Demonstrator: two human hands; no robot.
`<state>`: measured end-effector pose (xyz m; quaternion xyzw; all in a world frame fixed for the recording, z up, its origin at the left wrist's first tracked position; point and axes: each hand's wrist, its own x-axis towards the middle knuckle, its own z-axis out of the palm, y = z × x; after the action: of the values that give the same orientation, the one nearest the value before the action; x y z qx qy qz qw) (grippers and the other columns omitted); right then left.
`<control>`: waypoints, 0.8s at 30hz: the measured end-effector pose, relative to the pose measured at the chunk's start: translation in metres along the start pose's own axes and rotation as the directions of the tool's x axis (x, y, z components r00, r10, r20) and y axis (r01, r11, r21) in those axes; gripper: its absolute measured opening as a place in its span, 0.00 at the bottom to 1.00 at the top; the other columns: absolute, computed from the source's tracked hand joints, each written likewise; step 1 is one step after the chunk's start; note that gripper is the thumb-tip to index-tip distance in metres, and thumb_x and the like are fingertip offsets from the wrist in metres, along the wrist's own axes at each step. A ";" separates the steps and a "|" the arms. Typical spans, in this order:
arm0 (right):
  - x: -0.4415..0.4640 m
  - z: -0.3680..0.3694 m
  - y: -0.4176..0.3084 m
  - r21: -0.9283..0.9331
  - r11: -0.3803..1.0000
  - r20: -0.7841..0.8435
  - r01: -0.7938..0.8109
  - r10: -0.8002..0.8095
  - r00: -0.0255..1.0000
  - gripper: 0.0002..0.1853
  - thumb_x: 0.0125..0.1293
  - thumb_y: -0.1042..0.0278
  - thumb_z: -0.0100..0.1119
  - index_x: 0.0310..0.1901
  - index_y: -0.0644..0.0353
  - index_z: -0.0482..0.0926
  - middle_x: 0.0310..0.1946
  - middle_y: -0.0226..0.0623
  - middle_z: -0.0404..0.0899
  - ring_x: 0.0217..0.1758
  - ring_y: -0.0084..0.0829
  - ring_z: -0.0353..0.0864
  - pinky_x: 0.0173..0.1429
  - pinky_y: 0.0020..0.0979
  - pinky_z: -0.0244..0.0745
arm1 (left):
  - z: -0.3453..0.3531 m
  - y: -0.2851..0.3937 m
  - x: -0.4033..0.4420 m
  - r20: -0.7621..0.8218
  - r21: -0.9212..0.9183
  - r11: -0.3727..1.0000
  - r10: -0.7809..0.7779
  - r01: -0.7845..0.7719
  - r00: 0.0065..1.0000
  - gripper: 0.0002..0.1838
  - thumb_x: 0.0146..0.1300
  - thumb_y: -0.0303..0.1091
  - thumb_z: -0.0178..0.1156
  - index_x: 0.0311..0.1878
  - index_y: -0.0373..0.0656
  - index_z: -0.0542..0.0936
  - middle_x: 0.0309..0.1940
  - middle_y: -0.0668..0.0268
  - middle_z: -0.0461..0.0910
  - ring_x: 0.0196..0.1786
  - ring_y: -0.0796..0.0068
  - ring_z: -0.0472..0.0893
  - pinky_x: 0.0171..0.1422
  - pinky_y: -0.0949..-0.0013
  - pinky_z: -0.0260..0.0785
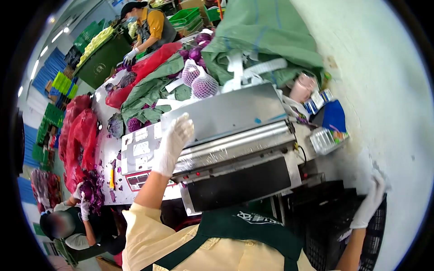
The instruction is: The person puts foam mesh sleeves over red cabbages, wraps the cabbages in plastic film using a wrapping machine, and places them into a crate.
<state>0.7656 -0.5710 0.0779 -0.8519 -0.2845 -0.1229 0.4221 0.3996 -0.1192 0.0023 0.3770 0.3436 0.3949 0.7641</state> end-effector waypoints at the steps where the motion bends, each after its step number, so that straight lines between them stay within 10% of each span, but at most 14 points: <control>1: 0.005 0.038 -0.039 0.144 0.977 0.107 -0.158 0.143 0.984 0.13 0.69 0.73 0.48 0.52 0.66 0.75 0.52 0.37 0.76 0.58 0.30 0.72 0.65 0.30 0.63 | -0.022 0.004 0.035 0.015 -0.011 1.000 0.019 -0.019 1.000 0.24 0.69 0.46 0.55 0.62 0.41 0.72 0.52 0.62 0.78 0.55 0.67 0.77 0.63 0.66 0.67; 6: 0.072 0.225 -0.176 0.497 0.863 0.592 -0.090 -0.262 0.762 0.13 0.66 0.73 0.51 0.49 0.67 0.78 0.50 0.39 0.79 0.57 0.28 0.75 0.64 0.28 0.66 | -0.046 0.019 0.180 -0.146 0.082 0.995 -0.040 0.053 0.988 0.28 0.69 0.47 0.52 0.66 0.41 0.68 0.62 0.53 0.71 0.65 0.60 0.70 0.72 0.61 0.59; 7: 0.083 0.262 -0.202 0.509 0.774 0.731 -0.377 -0.158 0.663 0.14 0.66 0.72 0.52 0.52 0.67 0.77 0.50 0.37 0.79 0.58 0.26 0.75 0.63 0.27 0.66 | -0.042 0.018 0.201 -0.208 0.105 0.986 -0.104 0.128 0.973 0.30 0.68 0.48 0.52 0.68 0.40 0.67 0.66 0.51 0.67 0.69 0.58 0.67 0.75 0.60 0.53; 9: 0.115 0.359 -0.208 0.501 0.746 0.850 -0.439 -0.329 0.411 0.15 0.71 0.64 0.51 0.56 0.58 0.76 0.53 0.29 0.77 0.59 0.22 0.74 0.61 0.26 0.67 | -0.060 -0.006 0.262 -0.217 0.133 0.970 -0.170 0.202 0.961 0.31 0.68 0.49 0.52 0.68 0.40 0.66 0.68 0.50 0.64 0.71 0.59 0.64 0.76 0.59 0.50; 12: 0.133 0.501 -0.235 0.270 0.719 0.959 -0.641 -0.141 0.246 0.15 0.69 0.56 0.53 0.54 0.51 0.75 0.47 0.25 0.76 0.52 0.22 0.72 0.57 0.28 0.69 | -0.054 -0.032 0.304 -0.253 0.068 0.997 0.037 -0.020 0.967 0.17 0.68 0.39 0.57 0.55 0.40 0.76 0.41 0.67 0.80 0.43 0.74 0.77 0.52 0.69 0.71; 14: 0.140 0.592 -0.237 0.132 0.813 0.984 -0.567 -0.041 0.171 0.20 0.67 0.52 0.52 0.56 0.53 0.73 0.50 0.32 0.74 0.53 0.29 0.72 0.58 0.37 0.69 | -0.035 -0.028 0.309 -0.394 0.180 0.981 0.006 0.070 0.919 0.20 0.67 0.38 0.57 0.57 0.35 0.75 0.47 0.62 0.79 0.49 0.72 0.77 0.58 0.68 0.68; 16: 0.130 0.619 -0.261 0.109 0.862 0.960 -0.495 0.038 0.278 0.31 0.69 0.47 0.45 0.66 0.61 0.66 0.64 0.48 0.69 0.69 0.41 0.65 0.68 0.41 0.63 | -0.065 -0.065 0.359 -0.298 0.208 0.978 0.094 -0.031 0.950 0.26 0.67 0.40 0.57 0.62 0.32 0.71 0.56 0.55 0.76 0.57 0.68 0.75 0.63 0.66 0.65; 20: 0.123 0.687 -0.260 0.223 0.852 0.969 -0.473 -0.141 0.203 0.39 0.69 0.33 0.42 0.72 0.53 0.59 0.74 0.39 0.56 0.77 0.37 0.50 0.76 0.44 0.46 | -0.030 -0.050 0.351 -0.296 0.347 0.935 0.039 0.069 0.955 0.38 0.67 0.51 0.56 0.69 0.31 0.61 0.63 0.50 0.70 0.65 0.62 0.69 0.70 0.63 0.59; 24: 0.122 0.664 -0.271 0.350 0.806 0.929 -0.478 -0.233 0.288 0.46 0.66 0.27 0.40 0.69 0.65 0.62 0.69 0.48 0.63 0.74 0.39 0.58 0.73 0.36 0.52 | -0.026 -0.030 0.348 -0.268 0.298 0.941 -0.080 0.162 0.960 0.45 0.64 0.61 0.57 0.71 0.32 0.59 0.66 0.50 0.67 0.68 0.60 0.67 0.71 0.61 0.56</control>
<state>0.6845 0.1300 -0.0990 -0.6028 -0.4279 0.5325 0.4122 0.5461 0.1766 -0.1145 0.4195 0.5196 0.3312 0.6666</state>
